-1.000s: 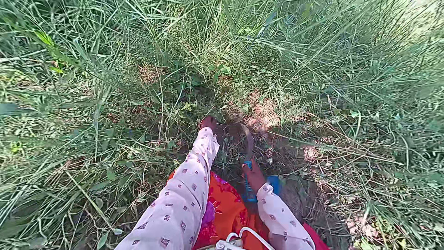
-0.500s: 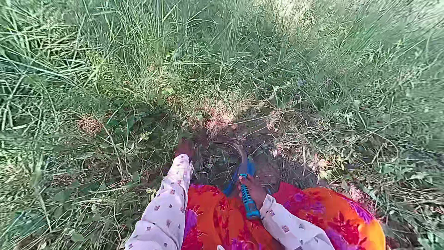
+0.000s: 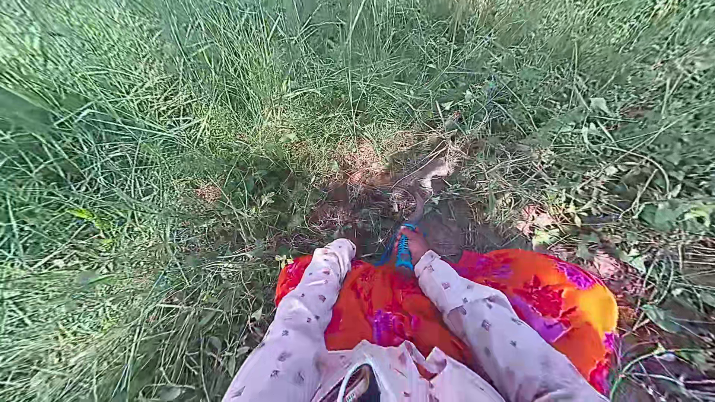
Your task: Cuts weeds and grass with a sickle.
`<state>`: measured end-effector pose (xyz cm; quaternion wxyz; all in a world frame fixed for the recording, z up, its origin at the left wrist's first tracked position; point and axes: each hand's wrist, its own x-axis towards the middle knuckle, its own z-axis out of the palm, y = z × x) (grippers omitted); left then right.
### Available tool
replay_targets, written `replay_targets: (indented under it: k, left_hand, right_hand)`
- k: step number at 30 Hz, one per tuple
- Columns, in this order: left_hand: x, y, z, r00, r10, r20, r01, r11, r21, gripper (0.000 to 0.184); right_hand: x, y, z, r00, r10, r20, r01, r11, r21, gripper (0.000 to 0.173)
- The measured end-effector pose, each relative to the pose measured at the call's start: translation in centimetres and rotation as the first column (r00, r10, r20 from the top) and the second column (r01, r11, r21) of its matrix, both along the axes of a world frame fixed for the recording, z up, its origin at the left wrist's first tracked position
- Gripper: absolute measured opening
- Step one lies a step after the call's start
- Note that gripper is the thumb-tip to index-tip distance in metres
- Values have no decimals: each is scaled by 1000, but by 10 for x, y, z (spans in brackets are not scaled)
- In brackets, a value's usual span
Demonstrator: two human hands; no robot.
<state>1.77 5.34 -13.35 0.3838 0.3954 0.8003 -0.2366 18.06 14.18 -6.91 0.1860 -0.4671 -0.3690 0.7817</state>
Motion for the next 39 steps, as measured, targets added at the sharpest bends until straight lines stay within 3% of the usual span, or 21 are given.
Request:
replay_targets:
  k: [3, 7, 10, 13, 18, 20, 22, 24, 27, 29, 31, 34, 39]
  left_hand:
    - [-11, 0, -9, 1000, 17, 19, -17, 1000, 12, 59]
    - [7, -12, 23, 979, 182, -86, -137, 915, 380, 55]
    - [2, -5, 11, 971, 178, -161, -60, 829, 556, 58]
    - [8, 6, -6, 992, 53, -116, 35, 761, 647, 60]
    - [8, 20, -26, 973, -223, -56, 218, 821, 527, 78]
    - [5, 24, -36, 974, -225, -30, 212, 855, 473, 68]
    - [5, 30, -30, 998, -62, 20, 50, 922, 385, 56]
    - [7, 35, -21, 989, 144, 13, -141, 941, 307, 56]
    - [9, 37, -14, 929, 369, 15, -356, 885, 299, 70]
    - [1, 31, -14, 844, 533, 52, -521, 795, 310, 77]
    - [-10, 24, -14, 810, 581, 81, -576, 762, 296, 70]
    - [-18, 20, -26, 846, 530, 52, -526, 816, 241, 44]
    - [-15, 18, -6, 832, 550, 76, -543, 779, 314, 42]
  right_hand:
    - [2, -4, 5, 998, 49, 39, -47, 998, -51, 23]
    - [4, -14, 16, 996, 87, 22, -86, 995, -54, 29]
    - [3, -16, 21, 997, 75, -23, -75, 997, -13, 26]
    - [1, -15, 21, 999, 7, -53, -7, 1000, 2, 26]
    - [-1, -6, 16, 997, -69, -41, 67, 997, -44, 24]
    - [-3, -2, 16, 999, -48, -27, 46, 997, -57, 21]
    - [-6, -2, 16, 1000, -6, 2, 7, 998, -58, 20]
    - [-7, -5, 16, 996, 64, 56, -61, 997, -48, 27]
    - [-8, -7, 12, 975, 178, 130, -180, 984, -3, 34]
    - [-9, -9, 8, 962, 226, 156, -232, 972, 23, 29]
    - [-10, -8, 3, 950, 251, 184, -263, 964, 43, 28]
    - [-9, -6, -6, 939, 270, 214, -290, 955, 68, 29]
    - [-12, 1, -27, 844, 384, 375, -462, 875, 144, 44]
